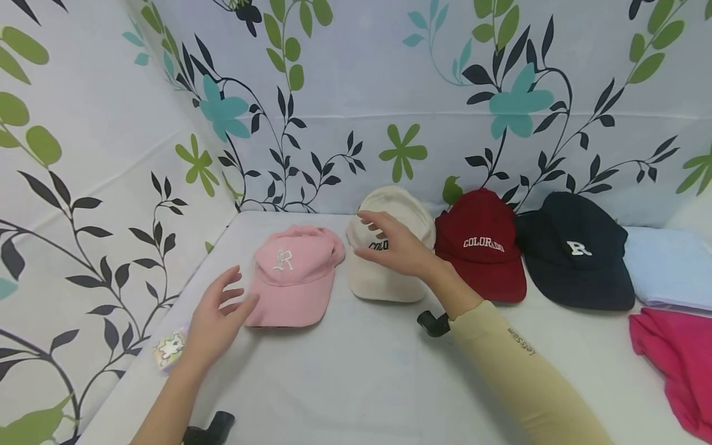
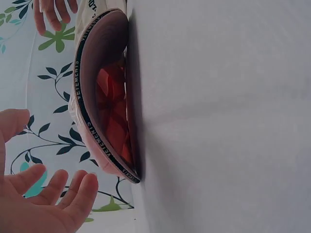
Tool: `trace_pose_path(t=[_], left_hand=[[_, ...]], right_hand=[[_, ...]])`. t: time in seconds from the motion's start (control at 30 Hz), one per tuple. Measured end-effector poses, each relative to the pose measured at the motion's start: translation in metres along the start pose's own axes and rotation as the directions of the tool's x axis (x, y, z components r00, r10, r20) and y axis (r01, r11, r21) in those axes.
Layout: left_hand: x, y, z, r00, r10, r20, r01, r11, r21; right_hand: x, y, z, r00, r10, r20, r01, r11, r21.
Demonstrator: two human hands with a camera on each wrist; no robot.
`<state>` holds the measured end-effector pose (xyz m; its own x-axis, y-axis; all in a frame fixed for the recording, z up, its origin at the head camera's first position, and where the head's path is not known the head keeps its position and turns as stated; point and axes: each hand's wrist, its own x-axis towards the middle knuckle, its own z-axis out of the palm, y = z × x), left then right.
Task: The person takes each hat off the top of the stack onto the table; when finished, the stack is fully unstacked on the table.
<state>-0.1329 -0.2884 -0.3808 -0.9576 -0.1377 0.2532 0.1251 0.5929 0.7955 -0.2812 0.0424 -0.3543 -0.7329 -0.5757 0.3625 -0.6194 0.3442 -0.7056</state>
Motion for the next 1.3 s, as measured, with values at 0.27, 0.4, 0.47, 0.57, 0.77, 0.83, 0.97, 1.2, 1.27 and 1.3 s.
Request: trace_pose_path(t=[0.27,0.4,0.47,0.57,0.77,0.83,0.97,1.2,1.27,1.3], left_hand=[[-0.002,-0.001,-0.011,0.991,-0.097,0.096,0.088,0.992,0.091],[-0.003,-0.005,-0.014,0.974,-0.175,0.145,0.155,0.978,0.141],[-0.003,-0.007,-0.014,0.962,-0.219,0.165,0.197,0.971,0.137],[-0.003,-0.01,-0.014,0.946,-0.265,0.185,0.243,0.961,0.133],[-0.002,-0.014,-0.016,0.927,-0.311,0.209,0.284,0.947,0.152],[-0.002,-0.015,-0.016,0.92,-0.32,0.225,0.296,0.946,0.134],[-0.003,-0.018,-0.016,0.911,-0.327,0.25,0.314,0.945,0.092],[-0.002,-0.025,-0.017,0.909,-0.328,0.256,0.332,0.943,0.032],[-0.002,-0.027,-0.017,0.909,-0.321,0.264,0.333,0.943,0.0],[-0.002,-0.028,-0.016,0.909,-0.32,0.268,0.334,0.942,-0.01]], right_hand=[[0.02,-0.004,0.023,0.998,0.048,0.051,-0.053,0.994,0.094],[0.028,-0.005,0.032,0.993,0.094,0.073,-0.102,0.989,0.109],[0.03,-0.003,0.036,0.988,0.127,0.084,-0.136,0.985,0.103],[0.032,0.0,0.042,0.98,0.174,0.093,-0.183,0.978,0.098],[0.036,0.002,0.052,0.969,0.228,0.098,-0.24,0.962,0.127],[0.037,0.003,0.055,0.966,0.242,0.096,-0.253,0.958,0.132],[0.04,0.004,0.059,0.964,0.251,0.088,-0.261,0.955,0.139],[0.045,0.003,0.068,0.967,0.24,0.088,-0.251,0.957,0.147],[0.046,0.002,0.069,0.965,0.25,0.084,-0.258,0.958,0.123],[0.045,0.001,0.07,0.963,0.257,0.082,-0.265,0.958,0.108]])
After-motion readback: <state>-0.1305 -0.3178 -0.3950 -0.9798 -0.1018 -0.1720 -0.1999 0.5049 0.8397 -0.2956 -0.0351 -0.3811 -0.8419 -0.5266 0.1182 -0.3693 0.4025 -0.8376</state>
